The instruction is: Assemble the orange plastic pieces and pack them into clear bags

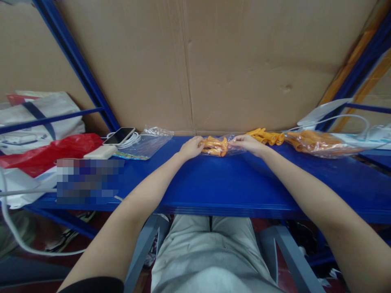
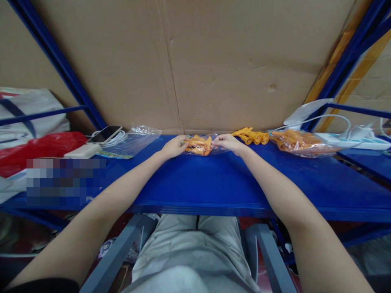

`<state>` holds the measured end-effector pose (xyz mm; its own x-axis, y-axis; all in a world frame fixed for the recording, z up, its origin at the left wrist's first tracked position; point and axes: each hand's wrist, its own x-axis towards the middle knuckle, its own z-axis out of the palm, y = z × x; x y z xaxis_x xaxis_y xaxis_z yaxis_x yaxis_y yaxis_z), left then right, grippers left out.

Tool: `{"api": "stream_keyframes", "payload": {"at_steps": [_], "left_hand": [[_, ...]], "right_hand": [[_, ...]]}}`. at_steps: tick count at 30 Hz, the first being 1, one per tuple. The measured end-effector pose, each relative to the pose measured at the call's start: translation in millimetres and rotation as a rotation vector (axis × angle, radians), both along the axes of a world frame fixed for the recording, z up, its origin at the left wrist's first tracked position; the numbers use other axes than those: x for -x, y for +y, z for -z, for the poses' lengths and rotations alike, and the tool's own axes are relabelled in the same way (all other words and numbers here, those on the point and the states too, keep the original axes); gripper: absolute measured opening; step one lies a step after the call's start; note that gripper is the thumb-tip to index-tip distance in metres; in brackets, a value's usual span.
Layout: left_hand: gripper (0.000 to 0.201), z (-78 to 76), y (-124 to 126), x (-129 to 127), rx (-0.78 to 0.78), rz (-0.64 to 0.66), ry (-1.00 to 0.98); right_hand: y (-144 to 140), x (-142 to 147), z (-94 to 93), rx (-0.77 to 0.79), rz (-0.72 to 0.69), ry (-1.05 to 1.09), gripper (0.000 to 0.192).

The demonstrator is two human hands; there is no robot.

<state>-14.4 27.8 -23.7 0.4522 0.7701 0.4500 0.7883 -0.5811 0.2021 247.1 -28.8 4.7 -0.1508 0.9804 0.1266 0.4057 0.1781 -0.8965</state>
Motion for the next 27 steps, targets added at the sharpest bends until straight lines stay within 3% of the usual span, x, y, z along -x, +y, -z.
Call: {"api": "stream_keyframes", "payload": {"at_steps": [9, 18, 27], "left_hand": [[0.03, 1.2, 3.9, -0.1, 0.063, 0.035, -0.015], [0.038, 6.3, 4.5, 1.2, 0.103, 0.054, -0.025], [0.036, 4.4, 4.0, 1.2, 0.029, 0.11, -0.042]], "right_hand": [[5.5, -0.8, 4.1, -0.038, 0.07, -0.013, 0.008], [1.1, -0.6, 0.2, -0.02, 0.074, 0.003, 0.017], [-0.1, 0.7, -1.1, -0.011, 0.052, 0.011, 0.022]]}}
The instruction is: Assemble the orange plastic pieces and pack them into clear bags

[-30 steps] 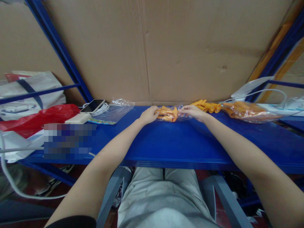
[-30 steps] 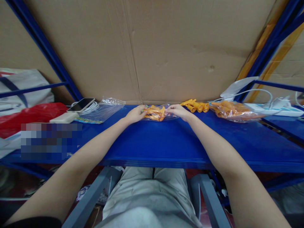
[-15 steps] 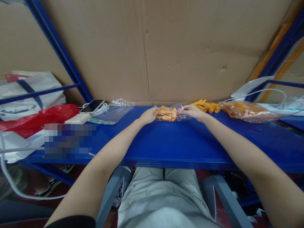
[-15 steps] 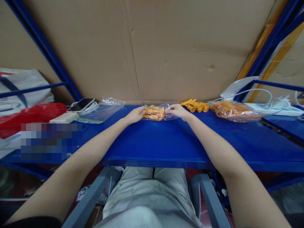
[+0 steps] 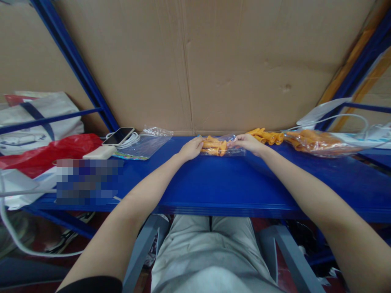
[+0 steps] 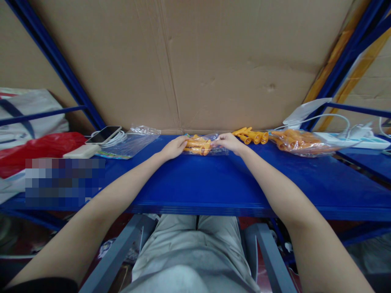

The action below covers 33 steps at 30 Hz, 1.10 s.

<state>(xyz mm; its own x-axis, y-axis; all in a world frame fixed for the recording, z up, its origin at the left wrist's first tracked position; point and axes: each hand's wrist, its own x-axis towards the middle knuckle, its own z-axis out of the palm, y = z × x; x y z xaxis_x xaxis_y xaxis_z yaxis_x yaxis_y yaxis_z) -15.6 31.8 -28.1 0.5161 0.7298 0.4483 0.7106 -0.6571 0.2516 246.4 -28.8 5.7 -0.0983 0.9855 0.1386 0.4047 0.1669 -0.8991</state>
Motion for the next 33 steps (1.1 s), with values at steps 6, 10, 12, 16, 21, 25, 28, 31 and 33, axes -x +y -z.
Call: {"api": "stream_keyframes", "payload": {"at_steps": [6, 10, 12, 16, 21, 25, 28, 31, 33], "left_hand": [[0.034, -0.7, 2.3, -0.1, -0.075, -0.003, 0.013], [0.031, -7.8, -4.3, -3.5, -0.1, 0.056, -0.037], [0.031, -11.6, -8.4, -5.0, -0.116, 0.111, -0.062], [0.029, -13.7, -11.9, -4.0, -0.148, 0.087, -0.072], [0.029, -6.2, -4.7, 4.1, -0.079, -0.129, -0.045], [0.028, -6.3, -2.3, 6.4, -0.037, -0.214, -0.007], [0.036, -12.1, -5.6, 4.2, -0.045, -0.242, -0.026], [0.042, -16.5, -8.9, 1.5, -0.015, -0.242, -0.082], [0.041, -17.0, -10.0, 0.0, -0.02, -0.248, -0.111]], "right_hand": [[2.2, 0.2, 1.5, -0.057, 0.04, -0.03, 0.021], [10.4, -3.9, 6.2, -0.164, 0.191, -0.091, 0.018], [15.2, -7.6, 8.8, -0.23, 0.259, -0.129, 0.018], [22.5, -14.9, 12.0, -0.313, 0.299, -0.145, 0.016], [21.4, -18.0, 8.2, -0.343, 0.381, -0.218, 0.015], [17.8, -17.6, 3.0, -0.377, 0.523, -0.275, 0.018], [17.0, -17.0, 1.2, -0.376, 0.537, -0.281, 0.021], [16.4, -14.3, 2.1, -0.322, 0.509, -0.309, 0.025], [15.4, -11.0, 4.1, -0.259, 0.49, -0.329, 0.028]]}}
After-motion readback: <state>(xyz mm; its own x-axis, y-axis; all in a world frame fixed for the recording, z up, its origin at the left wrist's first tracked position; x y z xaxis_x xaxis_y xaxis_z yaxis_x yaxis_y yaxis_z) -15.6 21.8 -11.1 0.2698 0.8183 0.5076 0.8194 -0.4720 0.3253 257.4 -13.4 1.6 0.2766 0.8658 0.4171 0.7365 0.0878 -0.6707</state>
